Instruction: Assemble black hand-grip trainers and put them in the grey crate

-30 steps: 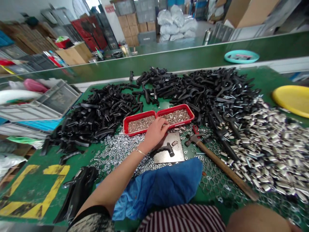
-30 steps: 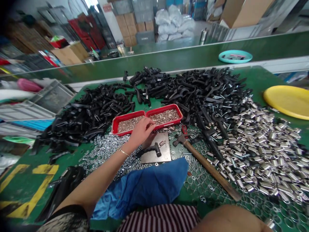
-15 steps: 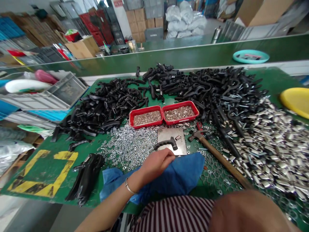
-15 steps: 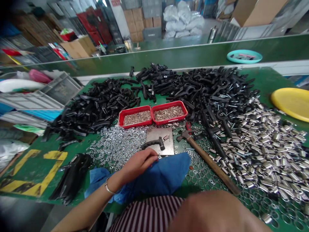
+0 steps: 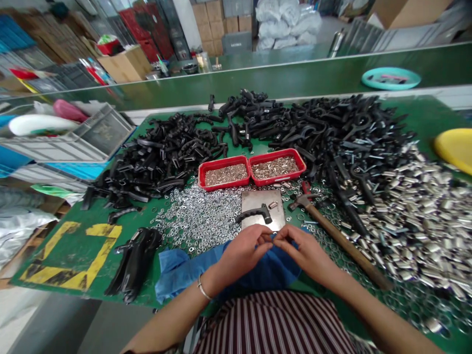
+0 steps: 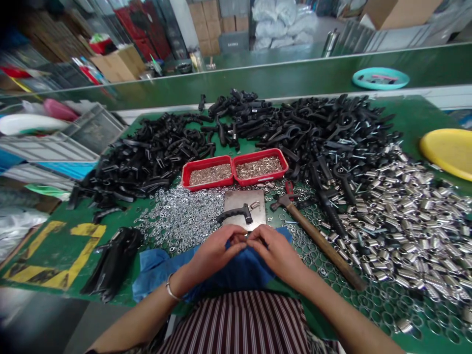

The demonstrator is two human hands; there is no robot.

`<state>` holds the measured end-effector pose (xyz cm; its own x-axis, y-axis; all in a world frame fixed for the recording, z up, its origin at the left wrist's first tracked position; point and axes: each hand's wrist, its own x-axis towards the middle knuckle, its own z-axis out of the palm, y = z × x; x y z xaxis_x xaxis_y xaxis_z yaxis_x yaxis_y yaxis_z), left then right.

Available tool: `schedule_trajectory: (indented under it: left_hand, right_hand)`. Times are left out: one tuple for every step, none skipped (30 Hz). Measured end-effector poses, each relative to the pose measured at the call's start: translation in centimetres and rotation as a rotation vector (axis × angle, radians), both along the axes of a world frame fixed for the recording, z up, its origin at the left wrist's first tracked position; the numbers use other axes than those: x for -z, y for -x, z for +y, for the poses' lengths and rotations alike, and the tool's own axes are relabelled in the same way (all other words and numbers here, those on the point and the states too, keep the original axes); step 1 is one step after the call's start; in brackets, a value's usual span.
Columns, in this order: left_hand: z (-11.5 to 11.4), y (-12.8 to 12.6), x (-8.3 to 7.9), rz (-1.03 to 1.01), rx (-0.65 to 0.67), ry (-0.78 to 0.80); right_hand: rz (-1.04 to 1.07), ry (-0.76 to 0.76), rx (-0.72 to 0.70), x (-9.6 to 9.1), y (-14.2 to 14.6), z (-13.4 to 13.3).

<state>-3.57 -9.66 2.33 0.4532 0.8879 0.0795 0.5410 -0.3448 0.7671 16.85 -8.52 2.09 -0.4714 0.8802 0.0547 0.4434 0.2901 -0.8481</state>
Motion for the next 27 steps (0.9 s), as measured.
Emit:
schedule_trajectory:
  left_hand:
    - [0.1, -0.1, 0.3, -0.009, -0.005, -0.018]
    - [0.4, -0.1, 0.5, -0.005, 0.004, -0.031]
    - [0.9, 0.1, 0.6, 0.006, 0.012, -0.042]
    - [1.5, 0.4, 0.6, 0.018, -0.001, -0.049]
    - [2.2, 0.7, 0.6, 0.023, -0.051, -0.047]
    - [3.1, 1.1, 0.6, 0.018, -0.127, -0.034]
    - [4.2, 1.5, 0.6, 0.0, -0.215, -0.011]
    - [5.2, 1.8, 0.7, -0.025, -0.293, 0.02]
    - [6.3, 1.9, 0.9, -0.047, -0.346, 0.047]
    - [7.4, 1.9, 1.2, -0.062, -0.368, 0.06]
    - [8.3, 1.8, 1.6, -0.067, -0.368, 0.056]
    - [9.1, 1.5, 2.0, -0.063, -0.358, 0.041]
    - [9.8, 1.2, 2.5, -0.052, -0.35, 0.023]
    - [10.2, 0.8, 3.0, -0.04, -0.349, 0.006]
    - [10.6, 0.5, 3.5, -0.027, -0.354, -0.003]
    - [10.7, 0.2, 3.9, -0.017, -0.363, 0.001]
    - [10.8, 0.0, 4.2, -0.009, -0.373, 0.012]
    - [10.8, -0.2, 4.4, -0.004, -0.381, 0.024]
    - [10.7, -0.2, 4.6, -0.001, -0.385, 0.031]
    - [10.6, -0.3, 4.6, 0.006, -0.385, 0.032]
    - [10.5, -0.3, 4.6, 0.017, -0.383, 0.026]
    - [10.4, -0.2, 4.6, 0.036, -0.375, 0.008]
    - [10.3, -0.2, 4.5, 0.064, -0.36, -0.024]
    - [10.3, -0.1, 4.3, 0.105, -0.33, -0.072]
    - [10.3, -0.1, 4.2, 0.161, -0.279, -0.132]
    - [10.3, -0.1, 4.0, 0.228, -0.209, -0.199]
    - [10.3, 0.0, 3.8, 0.301, -0.129, -0.261]
  right_hand:
    - [-0.022, -0.011, -0.015, 0.2, -0.1, 0.2]
    - [-0.053, -0.03, -0.025, 0.4, -0.5, 0.4]
    - [-0.101, -0.071, -0.016, 0.6, -1.2, 0.8]
    - [-0.173, -0.137, 0.013, 0.9, -2.1, 1.3]
    - [-0.276, -0.225, 0.063, 1.1, -3.3, 1.9]
    - [-0.401, -0.327, 0.127, 1.4, -4.7, 2.4]
    - [-0.543, -0.421, 0.193, 1.7, -6.1, 3.0]
    - [-0.679, -0.485, 0.24, 2.1, -7.5, 3.4]
    - [-0.791, -0.522, 0.263, 2.6, -8.8, 3.9]
    - [-0.874, -0.533, 0.259, 3.2, -9.9, 4.2]
    - [-0.922, -0.532, 0.238, 3.8, -10.7, 4.5]
    - [-0.938, -0.524, 0.209, 4.4, -11.4, 4.8]
    - [-0.926, -0.508, 0.175, 4.9, -11.9, 5.0]
    - [-0.889, -0.487, 0.145, 5.3, -12.2, 5.3]
    - [-0.837, -0.46, 0.126, 5.5, -12.4, 5.6]
    - [-0.778, -0.431, 0.121, 5.5, -12.6, 5.8]
    - [-0.718, -0.403, 0.129, 5.3, -12.6, 6.0]
    - [-0.659, -0.375, 0.151, 4.8, -12.6, 6.2]
    - [-0.604, -0.337, 0.185, 4.2, -12.4, 6.3]
    - [-0.553, -0.275, 0.223, 3.4, -12.1, 6.3]
    - [-0.5, -0.186, 0.25, 2.6, -11.6, 6.2]
    - [-0.446, -0.074, 0.262, 1.7, -11.1, 6.2]
    - [-0.397, 0.044, 0.256, 1.0, -10.5, 6.1]
    - [-0.358, 0.152, 0.235, 0.5, -9.8, 6.0]
    - [-0.332, 0.226, 0.206, 0.1, -9.2, 5.9]
    - [-0.321, 0.258, 0.178, -0.1, -8.7, 5.9]
    - [-0.324, 0.257, 0.156, -0.2, -8.2, 5.9]
